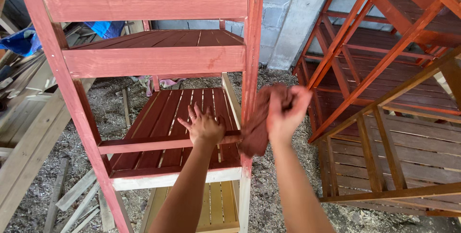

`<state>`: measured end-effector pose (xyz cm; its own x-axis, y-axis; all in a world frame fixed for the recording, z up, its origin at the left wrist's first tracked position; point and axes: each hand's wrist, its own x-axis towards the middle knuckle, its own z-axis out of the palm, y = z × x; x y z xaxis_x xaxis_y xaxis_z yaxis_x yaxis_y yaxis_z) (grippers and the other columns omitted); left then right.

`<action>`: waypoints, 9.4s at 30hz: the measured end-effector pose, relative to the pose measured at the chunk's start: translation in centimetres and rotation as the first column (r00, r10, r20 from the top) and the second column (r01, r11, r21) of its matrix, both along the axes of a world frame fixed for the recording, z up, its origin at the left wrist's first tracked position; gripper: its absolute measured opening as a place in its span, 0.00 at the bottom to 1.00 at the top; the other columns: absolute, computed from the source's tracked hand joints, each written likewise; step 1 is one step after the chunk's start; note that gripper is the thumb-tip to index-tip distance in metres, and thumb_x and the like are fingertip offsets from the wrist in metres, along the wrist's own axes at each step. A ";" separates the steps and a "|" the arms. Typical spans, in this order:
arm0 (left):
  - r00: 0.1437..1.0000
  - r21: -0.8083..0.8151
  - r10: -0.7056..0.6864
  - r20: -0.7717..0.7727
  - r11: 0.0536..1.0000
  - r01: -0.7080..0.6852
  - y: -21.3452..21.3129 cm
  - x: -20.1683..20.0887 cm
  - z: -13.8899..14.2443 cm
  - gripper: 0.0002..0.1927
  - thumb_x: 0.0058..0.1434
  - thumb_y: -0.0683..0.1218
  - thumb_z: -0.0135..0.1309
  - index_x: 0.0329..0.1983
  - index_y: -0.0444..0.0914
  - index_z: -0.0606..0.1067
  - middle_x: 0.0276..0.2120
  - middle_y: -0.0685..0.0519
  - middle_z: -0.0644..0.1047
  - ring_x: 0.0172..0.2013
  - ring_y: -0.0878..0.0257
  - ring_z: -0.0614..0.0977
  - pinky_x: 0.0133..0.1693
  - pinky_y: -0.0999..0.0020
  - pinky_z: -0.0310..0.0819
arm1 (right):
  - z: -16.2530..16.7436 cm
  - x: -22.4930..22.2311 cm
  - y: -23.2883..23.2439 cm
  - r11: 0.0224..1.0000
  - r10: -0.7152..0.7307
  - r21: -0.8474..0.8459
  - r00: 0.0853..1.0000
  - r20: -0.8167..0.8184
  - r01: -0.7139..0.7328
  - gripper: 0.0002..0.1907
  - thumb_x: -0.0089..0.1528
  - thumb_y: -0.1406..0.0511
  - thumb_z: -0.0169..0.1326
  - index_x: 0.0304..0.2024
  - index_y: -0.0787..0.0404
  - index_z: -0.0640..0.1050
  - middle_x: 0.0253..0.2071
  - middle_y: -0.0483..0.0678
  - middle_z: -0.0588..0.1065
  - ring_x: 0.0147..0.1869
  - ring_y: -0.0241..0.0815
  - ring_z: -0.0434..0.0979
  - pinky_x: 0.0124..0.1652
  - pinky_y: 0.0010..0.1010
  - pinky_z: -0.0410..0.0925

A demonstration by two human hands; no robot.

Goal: The person wipes the red-stained surfaces of a wooden chair frame with a cloth, moving around the chair to wipe the seat slats, side rails, legs, and lower stretchers, working over the painted and partially unpainted areas in sequence.

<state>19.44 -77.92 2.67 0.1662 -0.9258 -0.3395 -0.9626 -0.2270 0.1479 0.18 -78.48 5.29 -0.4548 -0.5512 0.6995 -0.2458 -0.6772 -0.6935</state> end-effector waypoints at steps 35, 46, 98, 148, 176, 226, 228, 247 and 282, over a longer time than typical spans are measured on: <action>0.998 0.031 0.002 -0.060 1.000 -0.001 -1.5 0.0 0.3 0.37 0.67 0.62 0.33 0.78 0.50 0.48 0.78 0.46 0.38 0.77 0.48 0.35 0.67 0.27 0.20 | -17.2 2.5 8.9 0.978 -0.078 0.106 0.792 -0.605 0.177 0.23 0.65 0.64 0.56 0.62 0.54 0.68 0.60 0.68 0.63 0.55 0.65 0.77 0.45 0.41 0.79; 0.997 -0.044 -0.014 -0.073 0.999 0.011 -0.7 -0.6 -0.5 0.36 0.67 0.62 0.33 0.78 0.49 0.50 0.78 0.44 0.40 0.76 0.46 0.37 0.67 0.27 0.19 | -19.5 1.7 13.9 0.936 -0.084 0.212 0.761 -0.644 0.282 0.23 0.64 0.65 0.54 0.62 0.57 0.67 0.57 0.67 0.67 0.55 0.70 0.75 0.48 0.53 0.74; 0.844 -0.942 -0.433 -0.316 0.249 -0.225 16.4 -1.1 -21.8 0.09 0.51 0.41 0.50 0.37 0.43 0.72 0.38 0.51 0.74 0.37 0.58 0.72 0.40 0.58 0.65 | -26.3 2.3 10.9 0.978 -0.152 0.033 0.820 -0.552 0.204 0.35 0.58 0.65 0.65 0.64 0.59 0.64 0.53 0.60 0.71 0.47 0.61 0.80 0.43 0.43 0.77; 0.998 -0.160 -0.019 -0.061 0.987 0.009 18.7 -4.5 -29.2 0.32 0.66 0.61 0.37 0.75 0.61 0.58 0.78 0.53 0.48 0.75 0.46 0.53 0.68 0.29 0.46 | -24.0 0.0 8.6 0.913 -0.290 -0.408 0.731 -0.618 0.017 0.31 0.59 0.77 0.54 0.65 0.56 0.74 0.64 0.56 0.66 0.66 0.62 0.69 0.66 0.49 0.65; 0.994 -0.616 -0.020 -0.112 0.786 -0.054 18.5 -4.1 -30.8 0.22 0.61 0.55 0.42 0.54 0.46 0.76 0.53 0.47 0.77 0.55 0.48 0.79 0.69 0.26 0.35 | -37.0 -0.8 21.9 0.992 -0.127 -0.075 0.731 -0.671 0.103 0.33 0.56 0.75 0.51 0.66 0.56 0.73 0.72 0.54 0.63 0.62 0.63 0.69 0.60 0.46 0.66; 0.998 -0.475 -0.058 -0.001 0.879 0.050 15.7 -4.0 -28.5 0.26 0.62 0.55 0.38 0.54 0.44 0.81 0.61 0.46 0.76 0.59 0.53 0.78 0.55 0.51 0.73 | -51.9 -2.6 28.7 0.987 -0.066 0.070 0.761 -0.646 0.145 0.25 0.61 0.74 0.51 0.62 0.59 0.72 0.64 0.60 0.65 0.66 0.63 0.68 0.63 0.52 0.65; 0.999 -0.442 -0.048 0.007 0.896 0.046 15.5 -4.0 -28.3 0.27 0.63 0.55 0.37 0.56 0.43 0.80 0.61 0.46 0.76 0.59 0.52 0.79 0.55 0.52 0.73 | -48.2 -2.1 25.8 0.989 -0.111 0.003 0.759 -0.642 0.147 0.27 0.58 0.74 0.52 0.61 0.60 0.73 0.62 0.62 0.65 0.65 0.69 0.67 0.63 0.55 0.63; 0.986 -0.803 -0.149 -0.077 0.596 0.027 16.3 -2.8 -30.2 0.24 0.58 0.54 0.51 0.58 0.46 0.75 0.58 0.44 0.71 0.56 0.46 0.76 0.64 0.40 0.55 | -47.3 -0.6 25.0 0.999 0.005 -0.031 0.906 -0.423 -0.020 0.28 0.63 0.67 0.63 0.64 0.62 0.70 0.56 0.59 0.74 0.59 0.56 0.79 0.57 0.41 0.73; 0.993 -0.948 -0.113 -0.047 0.319 -0.008 23.5 -5.0 -41.7 0.17 0.55 0.47 0.54 0.48 0.48 0.80 0.56 0.51 0.74 0.61 0.52 0.73 0.65 0.38 0.53 | -58.4 -3.5 35.2 1.000 0.001 -0.012 0.825 -0.565 -0.009 0.25 0.60 0.74 0.57 0.59 0.54 0.79 0.52 0.55 0.73 0.52 0.49 0.79 0.47 0.35 0.76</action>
<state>14.45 -54.43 -39.06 0.1312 -0.6334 0.7626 -0.9355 0.1754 0.3066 -3.28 -43.28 -53.10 0.0246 -0.5407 0.8409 -0.5881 -0.6880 -0.4252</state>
